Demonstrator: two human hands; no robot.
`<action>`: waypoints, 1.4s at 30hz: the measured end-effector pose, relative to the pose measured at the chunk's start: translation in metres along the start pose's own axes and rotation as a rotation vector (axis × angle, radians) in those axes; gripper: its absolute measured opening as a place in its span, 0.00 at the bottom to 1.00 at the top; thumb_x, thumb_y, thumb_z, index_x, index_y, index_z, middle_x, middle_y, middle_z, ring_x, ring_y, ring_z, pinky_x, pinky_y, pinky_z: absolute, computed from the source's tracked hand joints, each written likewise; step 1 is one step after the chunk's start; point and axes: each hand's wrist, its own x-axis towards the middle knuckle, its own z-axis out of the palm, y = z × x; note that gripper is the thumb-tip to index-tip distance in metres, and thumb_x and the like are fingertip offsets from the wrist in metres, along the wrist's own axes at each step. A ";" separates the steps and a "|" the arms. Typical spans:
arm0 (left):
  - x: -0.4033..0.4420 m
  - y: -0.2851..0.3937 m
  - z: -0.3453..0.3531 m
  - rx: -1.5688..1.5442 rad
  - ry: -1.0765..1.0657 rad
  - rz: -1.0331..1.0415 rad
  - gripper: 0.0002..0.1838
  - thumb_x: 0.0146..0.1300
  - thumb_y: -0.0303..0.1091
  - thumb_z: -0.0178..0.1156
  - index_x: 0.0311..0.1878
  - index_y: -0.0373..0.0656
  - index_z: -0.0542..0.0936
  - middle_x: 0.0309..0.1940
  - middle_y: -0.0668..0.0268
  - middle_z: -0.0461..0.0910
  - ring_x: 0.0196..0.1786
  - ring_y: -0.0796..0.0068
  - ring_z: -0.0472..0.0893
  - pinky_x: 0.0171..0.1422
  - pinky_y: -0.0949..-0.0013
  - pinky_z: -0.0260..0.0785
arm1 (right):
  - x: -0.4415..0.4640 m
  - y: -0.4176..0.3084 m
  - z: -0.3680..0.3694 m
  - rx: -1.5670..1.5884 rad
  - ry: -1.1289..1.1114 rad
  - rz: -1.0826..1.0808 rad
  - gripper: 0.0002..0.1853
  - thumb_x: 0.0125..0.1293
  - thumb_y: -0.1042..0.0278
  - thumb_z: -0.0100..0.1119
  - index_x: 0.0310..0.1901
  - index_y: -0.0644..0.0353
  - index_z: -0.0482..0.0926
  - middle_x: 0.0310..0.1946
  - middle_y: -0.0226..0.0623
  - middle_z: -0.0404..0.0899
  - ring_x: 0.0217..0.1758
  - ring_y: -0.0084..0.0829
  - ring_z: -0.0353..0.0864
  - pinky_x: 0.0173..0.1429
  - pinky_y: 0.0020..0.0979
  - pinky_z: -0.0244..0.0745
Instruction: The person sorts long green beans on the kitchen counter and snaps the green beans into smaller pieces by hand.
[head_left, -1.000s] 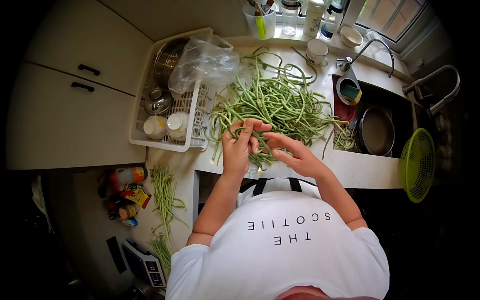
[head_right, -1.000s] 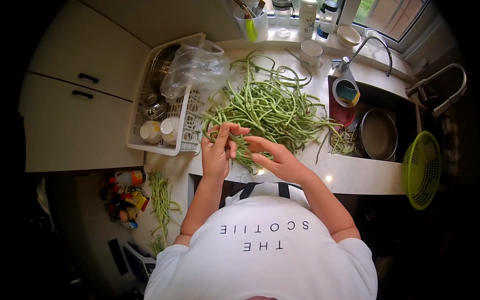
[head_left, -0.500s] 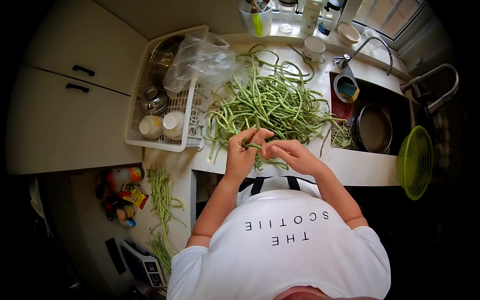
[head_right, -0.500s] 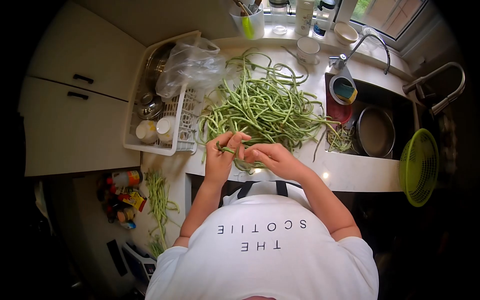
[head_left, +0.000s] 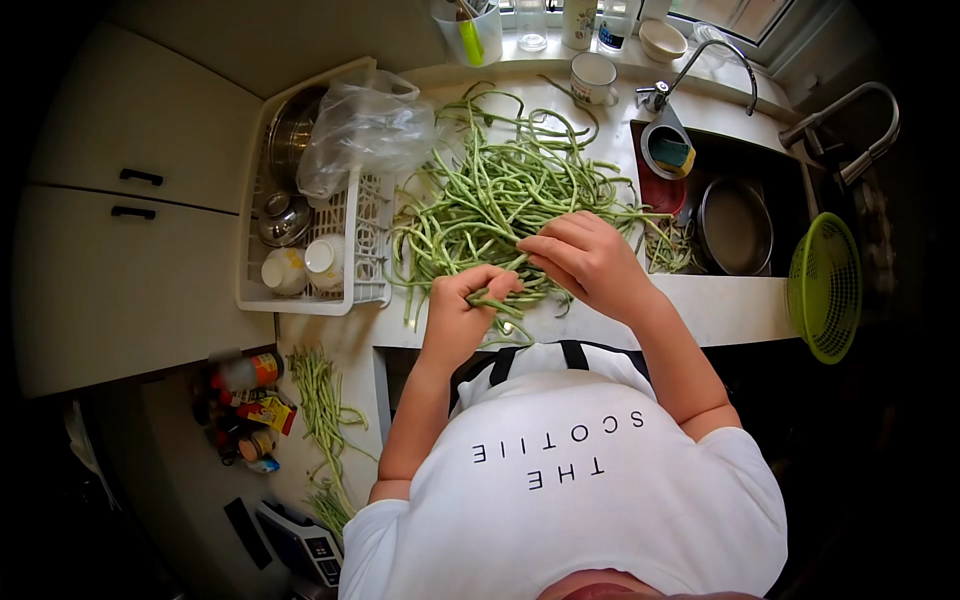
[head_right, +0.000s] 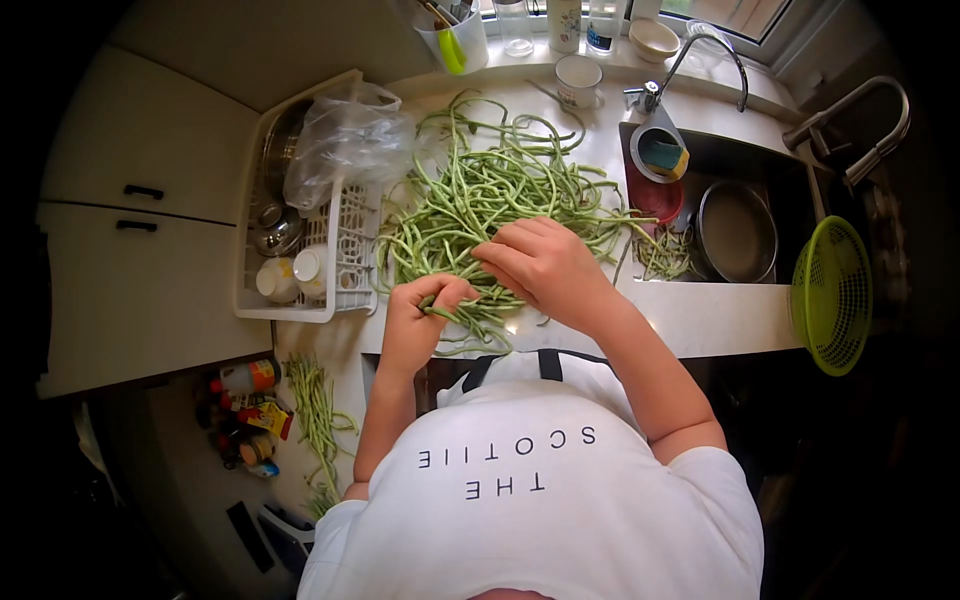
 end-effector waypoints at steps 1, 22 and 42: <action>0.001 -0.001 -0.003 -0.016 0.009 0.006 0.16 0.72 0.40 0.58 0.38 0.36 0.85 0.23 0.76 0.75 0.25 0.89 0.64 0.29 0.78 0.56 | -0.001 0.001 0.000 -0.060 -0.056 -0.026 0.13 0.57 0.74 0.66 0.45 0.58 0.81 0.33 0.32 0.78 0.37 0.35 0.79 0.44 0.34 0.74; 0.004 -0.005 -0.046 -0.502 0.235 0.100 0.15 0.79 0.46 0.43 0.43 0.46 0.72 0.33 0.57 0.85 0.25 0.82 0.77 0.26 0.81 0.61 | -0.075 0.067 -0.044 -0.425 0.330 0.560 0.14 0.58 0.75 0.66 0.47 0.60 0.80 0.42 0.41 0.78 0.44 0.40 0.78 0.51 0.36 0.72; 0.022 -0.025 -0.041 -1.383 0.113 0.054 0.16 0.80 0.49 0.39 0.39 0.50 0.69 0.20 0.76 0.54 0.20 0.84 0.52 0.25 0.77 0.50 | -0.020 -0.024 0.063 0.767 -0.393 0.482 0.14 0.76 0.59 0.48 0.48 0.59 0.79 0.25 0.42 0.79 0.28 0.41 0.80 0.34 0.40 0.71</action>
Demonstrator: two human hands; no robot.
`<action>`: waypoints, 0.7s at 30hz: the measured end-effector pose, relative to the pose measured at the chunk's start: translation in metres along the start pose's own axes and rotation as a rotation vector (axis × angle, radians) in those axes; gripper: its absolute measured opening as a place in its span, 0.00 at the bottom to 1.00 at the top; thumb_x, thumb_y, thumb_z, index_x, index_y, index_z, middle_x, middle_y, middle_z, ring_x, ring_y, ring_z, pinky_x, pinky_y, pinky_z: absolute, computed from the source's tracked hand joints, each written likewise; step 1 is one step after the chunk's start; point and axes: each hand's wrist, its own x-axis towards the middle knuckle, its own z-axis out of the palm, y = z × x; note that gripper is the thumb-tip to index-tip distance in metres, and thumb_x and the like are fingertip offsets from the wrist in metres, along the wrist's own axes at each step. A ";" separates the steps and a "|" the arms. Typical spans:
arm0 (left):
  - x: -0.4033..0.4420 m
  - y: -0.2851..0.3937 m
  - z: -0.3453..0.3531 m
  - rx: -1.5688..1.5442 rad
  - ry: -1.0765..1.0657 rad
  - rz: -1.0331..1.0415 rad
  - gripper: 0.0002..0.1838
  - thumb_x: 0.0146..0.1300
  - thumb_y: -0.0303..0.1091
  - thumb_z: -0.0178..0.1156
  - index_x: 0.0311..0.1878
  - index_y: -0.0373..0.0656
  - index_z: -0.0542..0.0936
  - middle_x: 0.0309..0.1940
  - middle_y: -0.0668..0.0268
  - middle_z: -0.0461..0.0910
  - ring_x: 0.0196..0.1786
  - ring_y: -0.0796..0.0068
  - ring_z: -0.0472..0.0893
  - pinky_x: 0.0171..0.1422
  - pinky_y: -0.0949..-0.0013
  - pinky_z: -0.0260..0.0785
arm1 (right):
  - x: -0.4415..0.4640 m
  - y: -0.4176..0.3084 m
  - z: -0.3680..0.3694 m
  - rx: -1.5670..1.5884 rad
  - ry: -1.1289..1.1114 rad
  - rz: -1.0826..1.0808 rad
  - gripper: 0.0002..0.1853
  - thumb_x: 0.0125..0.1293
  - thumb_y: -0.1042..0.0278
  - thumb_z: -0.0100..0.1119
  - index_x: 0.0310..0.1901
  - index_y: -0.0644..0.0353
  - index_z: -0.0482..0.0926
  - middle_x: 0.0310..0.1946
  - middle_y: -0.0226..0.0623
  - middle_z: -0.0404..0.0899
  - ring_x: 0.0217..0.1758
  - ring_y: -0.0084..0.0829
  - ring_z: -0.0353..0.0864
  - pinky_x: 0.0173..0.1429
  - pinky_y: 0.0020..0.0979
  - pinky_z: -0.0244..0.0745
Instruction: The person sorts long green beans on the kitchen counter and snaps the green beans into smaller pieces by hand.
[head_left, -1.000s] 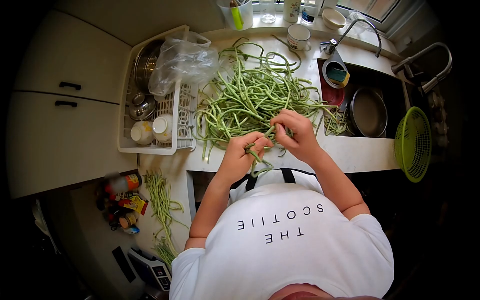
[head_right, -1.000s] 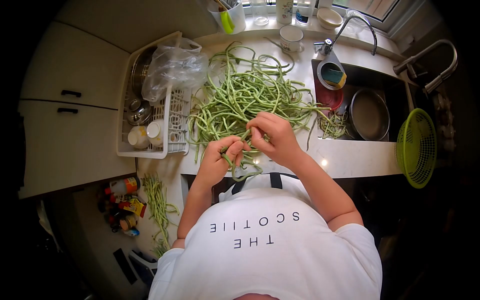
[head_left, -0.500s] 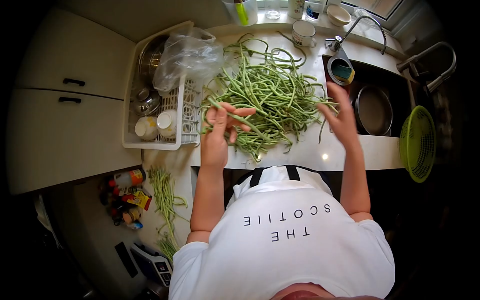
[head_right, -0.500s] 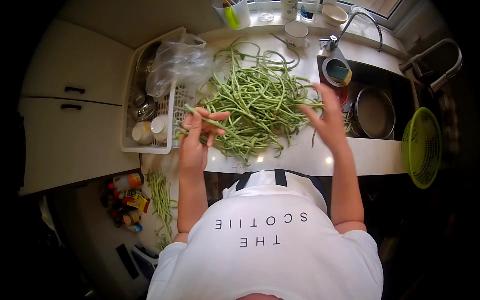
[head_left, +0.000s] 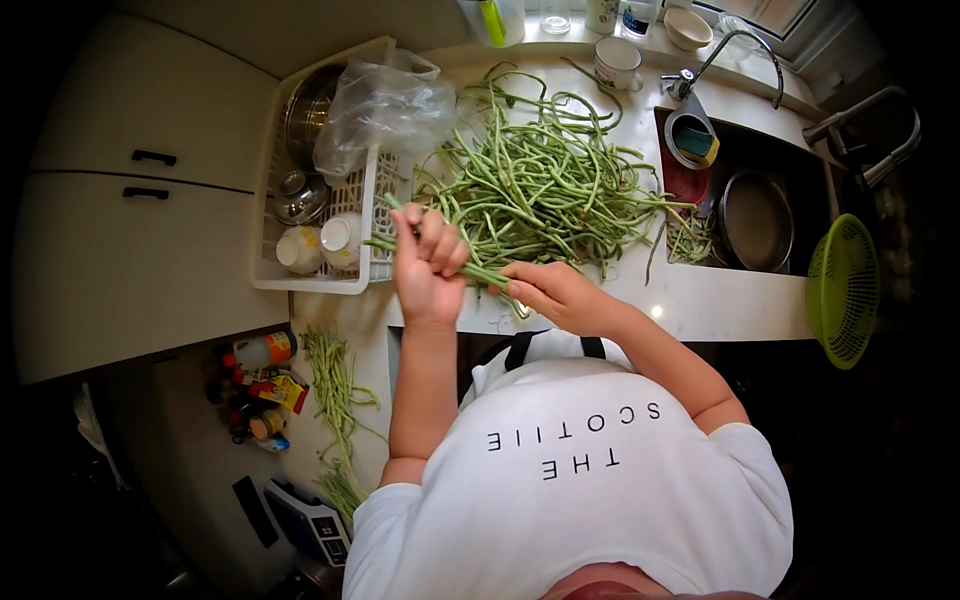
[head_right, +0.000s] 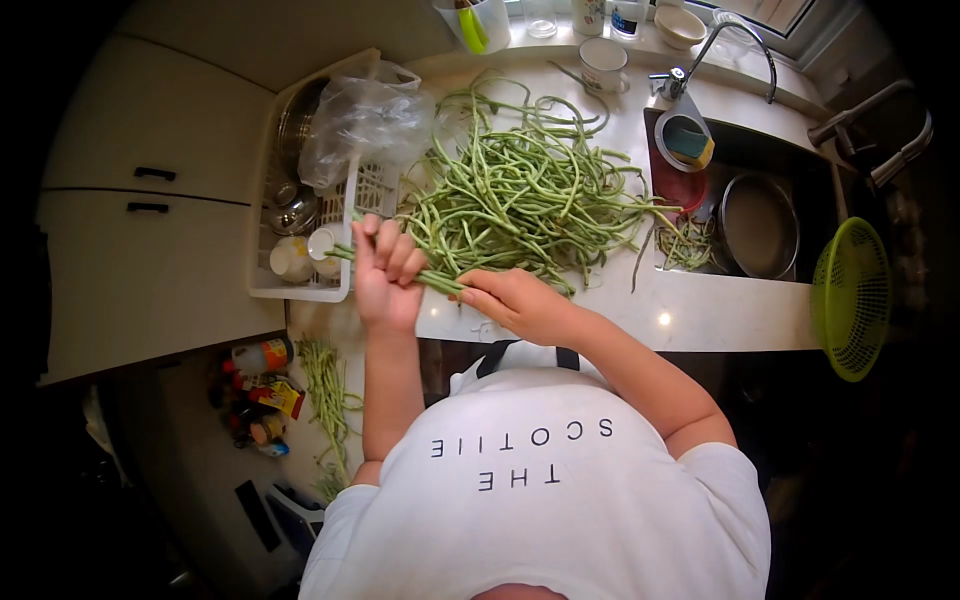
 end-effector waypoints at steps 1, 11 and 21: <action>-0.001 0.008 -0.007 -0.018 0.001 0.029 0.16 0.80 0.49 0.40 0.39 0.50 0.69 0.19 0.77 0.53 0.19 0.85 0.50 0.22 0.78 0.45 | -0.003 0.006 0.000 -0.002 -0.002 0.009 0.14 0.76 0.59 0.48 0.48 0.59 0.79 0.25 0.42 0.79 0.28 0.41 0.80 0.34 0.40 0.71; -0.041 0.111 -0.020 0.054 0.084 0.293 0.14 0.78 0.45 0.46 0.39 0.47 0.72 0.18 0.77 0.52 0.17 0.85 0.48 0.21 0.77 0.41 | -0.061 0.085 -0.037 -0.720 0.156 0.074 0.13 0.72 0.54 0.53 0.37 0.56 0.74 0.26 0.41 0.79 0.31 0.48 0.79 0.35 0.45 0.72; -0.047 0.108 -0.021 0.275 -0.060 0.159 0.16 0.80 0.43 0.44 0.37 0.44 0.72 0.17 0.75 0.53 0.16 0.84 0.48 0.20 0.76 0.42 | -0.008 0.093 -0.038 -0.773 0.467 0.070 0.07 0.65 0.63 0.62 0.42 0.54 0.80 0.34 0.35 0.77 0.37 0.43 0.81 0.37 0.42 0.75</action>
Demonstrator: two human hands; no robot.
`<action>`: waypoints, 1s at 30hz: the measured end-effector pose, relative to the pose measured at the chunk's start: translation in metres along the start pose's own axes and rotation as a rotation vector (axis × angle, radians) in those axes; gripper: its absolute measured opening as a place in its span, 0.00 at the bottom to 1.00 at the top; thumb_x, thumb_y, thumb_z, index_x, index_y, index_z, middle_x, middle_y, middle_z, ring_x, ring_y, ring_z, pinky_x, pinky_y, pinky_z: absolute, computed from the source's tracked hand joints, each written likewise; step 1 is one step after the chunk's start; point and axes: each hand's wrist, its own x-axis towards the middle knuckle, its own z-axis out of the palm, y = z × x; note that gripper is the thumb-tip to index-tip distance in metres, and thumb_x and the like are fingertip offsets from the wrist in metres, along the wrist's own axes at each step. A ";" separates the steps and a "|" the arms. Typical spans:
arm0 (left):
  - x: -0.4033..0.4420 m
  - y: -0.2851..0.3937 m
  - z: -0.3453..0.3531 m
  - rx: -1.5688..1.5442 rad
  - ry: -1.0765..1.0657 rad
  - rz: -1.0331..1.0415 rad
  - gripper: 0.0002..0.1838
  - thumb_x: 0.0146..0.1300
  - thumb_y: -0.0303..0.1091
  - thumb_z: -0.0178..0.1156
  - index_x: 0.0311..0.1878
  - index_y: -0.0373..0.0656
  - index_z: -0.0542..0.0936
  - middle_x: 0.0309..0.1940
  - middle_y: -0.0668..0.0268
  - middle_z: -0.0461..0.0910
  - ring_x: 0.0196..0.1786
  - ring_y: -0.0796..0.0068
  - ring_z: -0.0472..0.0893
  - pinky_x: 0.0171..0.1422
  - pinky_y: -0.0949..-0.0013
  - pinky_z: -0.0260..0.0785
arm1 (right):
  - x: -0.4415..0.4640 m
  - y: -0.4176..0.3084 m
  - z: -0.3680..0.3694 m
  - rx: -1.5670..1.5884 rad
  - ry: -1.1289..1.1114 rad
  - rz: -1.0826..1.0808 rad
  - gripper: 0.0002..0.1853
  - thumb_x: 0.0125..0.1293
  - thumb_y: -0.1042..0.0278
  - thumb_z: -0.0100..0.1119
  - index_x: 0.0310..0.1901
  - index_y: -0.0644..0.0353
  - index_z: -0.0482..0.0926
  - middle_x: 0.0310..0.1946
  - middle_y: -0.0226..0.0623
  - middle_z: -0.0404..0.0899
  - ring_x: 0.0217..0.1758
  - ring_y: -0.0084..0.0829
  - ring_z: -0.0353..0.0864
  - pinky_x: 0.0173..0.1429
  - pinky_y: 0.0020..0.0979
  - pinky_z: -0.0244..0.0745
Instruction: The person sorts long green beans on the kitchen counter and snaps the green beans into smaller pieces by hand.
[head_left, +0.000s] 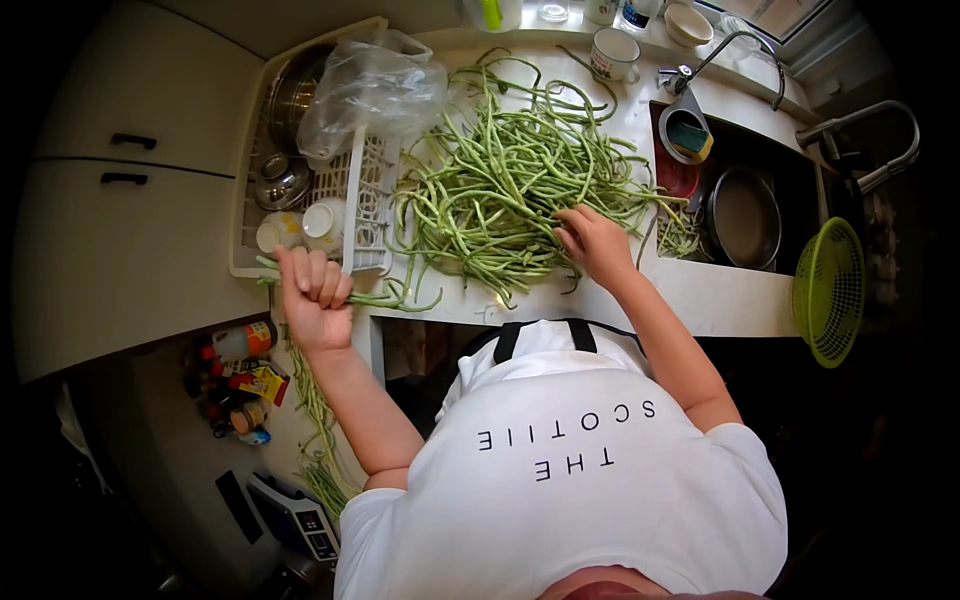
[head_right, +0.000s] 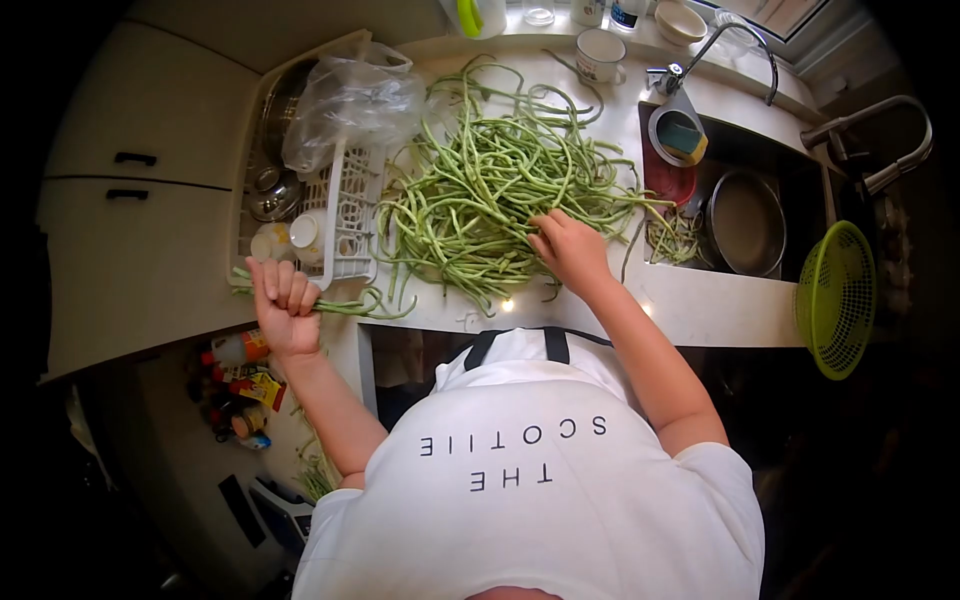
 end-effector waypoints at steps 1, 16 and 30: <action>0.001 -0.004 0.001 0.047 0.018 -0.027 0.16 0.80 0.43 0.44 0.37 0.44 0.72 0.17 0.75 0.53 0.16 0.85 0.48 0.20 0.77 0.42 | 0.005 -0.002 0.003 -0.017 0.007 0.028 0.08 0.65 0.63 0.63 0.43 0.54 0.80 0.34 0.35 0.77 0.37 0.43 0.81 0.38 0.41 0.75; 0.010 -0.121 0.069 1.145 -0.044 0.154 0.12 0.74 0.32 0.53 0.53 0.39 0.82 0.40 0.65 0.80 0.32 0.79 0.74 0.34 0.77 0.66 | 0.011 -0.053 -0.052 1.199 -0.277 0.234 0.11 0.76 0.65 0.53 0.50 0.63 0.76 0.34 0.24 0.76 0.36 0.16 0.73 0.41 0.20 0.70; 0.018 -0.131 0.074 1.251 -0.316 0.133 0.11 0.72 0.34 0.56 0.45 0.36 0.80 0.37 0.59 0.76 0.40 0.64 0.77 0.46 0.67 0.68 | -0.004 -0.073 -0.077 1.119 -0.134 0.101 0.15 0.73 0.73 0.56 0.58 0.66 0.78 0.38 0.33 0.84 0.43 0.20 0.82 0.47 0.23 0.78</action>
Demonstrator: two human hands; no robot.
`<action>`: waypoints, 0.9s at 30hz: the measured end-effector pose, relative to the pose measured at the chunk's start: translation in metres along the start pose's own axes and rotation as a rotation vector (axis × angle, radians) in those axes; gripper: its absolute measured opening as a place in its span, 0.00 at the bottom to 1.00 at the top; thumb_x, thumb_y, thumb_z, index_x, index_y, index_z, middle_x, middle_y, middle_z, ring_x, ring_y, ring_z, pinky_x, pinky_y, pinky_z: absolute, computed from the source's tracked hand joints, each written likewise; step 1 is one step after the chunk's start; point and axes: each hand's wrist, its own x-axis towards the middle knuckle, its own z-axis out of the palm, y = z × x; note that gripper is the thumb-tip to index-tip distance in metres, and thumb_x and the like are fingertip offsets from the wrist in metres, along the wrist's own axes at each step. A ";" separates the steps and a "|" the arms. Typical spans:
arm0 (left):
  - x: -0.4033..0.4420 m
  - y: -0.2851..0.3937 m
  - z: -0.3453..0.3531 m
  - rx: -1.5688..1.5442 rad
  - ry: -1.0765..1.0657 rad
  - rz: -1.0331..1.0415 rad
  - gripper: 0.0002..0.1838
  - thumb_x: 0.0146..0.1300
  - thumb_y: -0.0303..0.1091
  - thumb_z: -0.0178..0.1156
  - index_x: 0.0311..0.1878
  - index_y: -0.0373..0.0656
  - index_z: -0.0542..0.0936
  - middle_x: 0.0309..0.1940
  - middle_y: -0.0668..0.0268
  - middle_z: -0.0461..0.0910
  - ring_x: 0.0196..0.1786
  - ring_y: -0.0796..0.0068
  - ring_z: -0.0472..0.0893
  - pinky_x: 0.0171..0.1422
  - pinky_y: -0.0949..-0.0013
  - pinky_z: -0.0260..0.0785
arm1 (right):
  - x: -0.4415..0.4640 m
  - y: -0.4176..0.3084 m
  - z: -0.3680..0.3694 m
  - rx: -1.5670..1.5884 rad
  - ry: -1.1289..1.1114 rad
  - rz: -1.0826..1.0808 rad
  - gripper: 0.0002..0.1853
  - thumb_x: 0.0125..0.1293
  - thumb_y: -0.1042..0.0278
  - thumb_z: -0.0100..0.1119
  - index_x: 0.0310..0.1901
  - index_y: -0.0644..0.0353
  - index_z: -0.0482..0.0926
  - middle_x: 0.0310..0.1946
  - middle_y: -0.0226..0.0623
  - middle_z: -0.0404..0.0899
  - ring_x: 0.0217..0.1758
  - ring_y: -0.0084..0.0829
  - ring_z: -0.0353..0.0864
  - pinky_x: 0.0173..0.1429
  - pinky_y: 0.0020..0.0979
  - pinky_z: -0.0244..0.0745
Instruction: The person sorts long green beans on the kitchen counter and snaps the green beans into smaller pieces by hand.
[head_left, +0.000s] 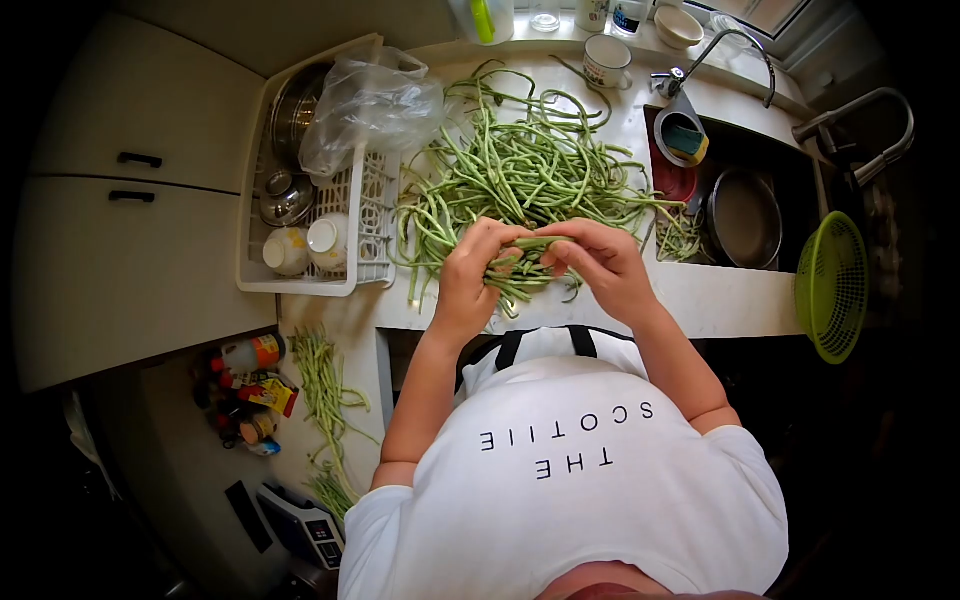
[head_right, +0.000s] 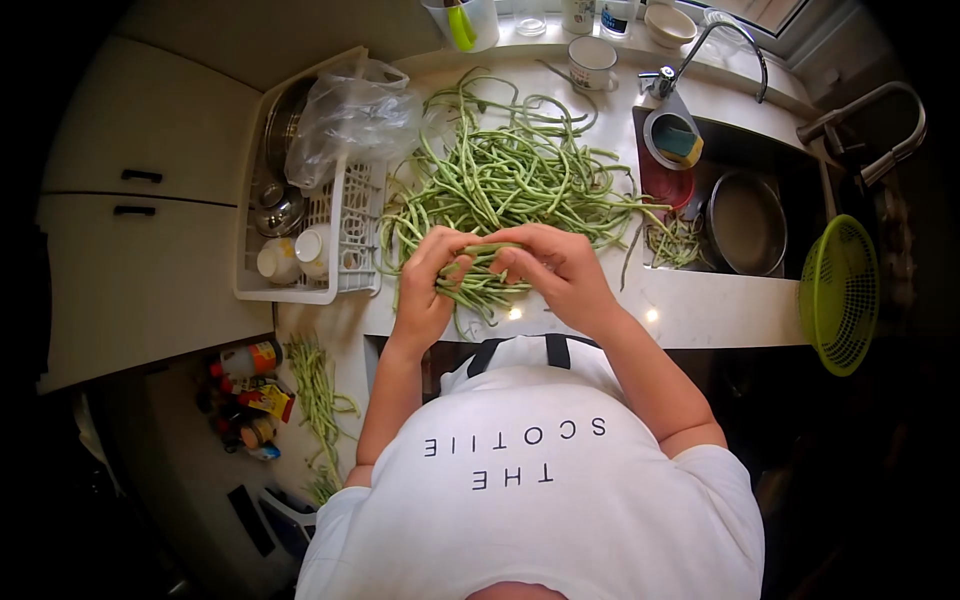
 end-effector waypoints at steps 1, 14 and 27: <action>0.001 -0.004 -0.001 0.017 -0.020 0.023 0.11 0.73 0.35 0.55 0.44 0.36 0.79 0.37 0.60 0.77 0.38 0.67 0.77 0.43 0.69 0.67 | 0.000 -0.003 -0.001 0.002 -0.001 0.000 0.15 0.73 0.73 0.56 0.58 0.66 0.78 0.38 0.33 0.84 0.43 0.20 0.82 0.47 0.23 0.78; -0.001 -0.009 -0.021 -0.855 0.218 -0.319 0.15 0.80 0.42 0.43 0.51 0.41 0.74 0.43 0.61 0.82 0.39 0.78 0.85 0.22 0.84 0.55 | 0.015 0.021 0.002 0.147 -0.286 0.189 0.22 0.78 0.58 0.46 0.63 0.65 0.74 0.47 0.35 0.83 0.56 0.25 0.78 0.63 0.30 0.70; -0.008 -0.033 -0.038 -0.949 0.536 -0.411 0.15 0.79 0.41 0.45 0.56 0.42 0.73 0.54 0.57 0.80 0.51 0.76 0.84 0.21 0.84 0.56 | 0.014 0.017 -0.002 0.801 -0.295 0.479 0.25 0.77 0.61 0.43 0.66 0.73 0.67 0.37 0.30 0.78 0.37 0.24 0.77 0.53 0.33 0.77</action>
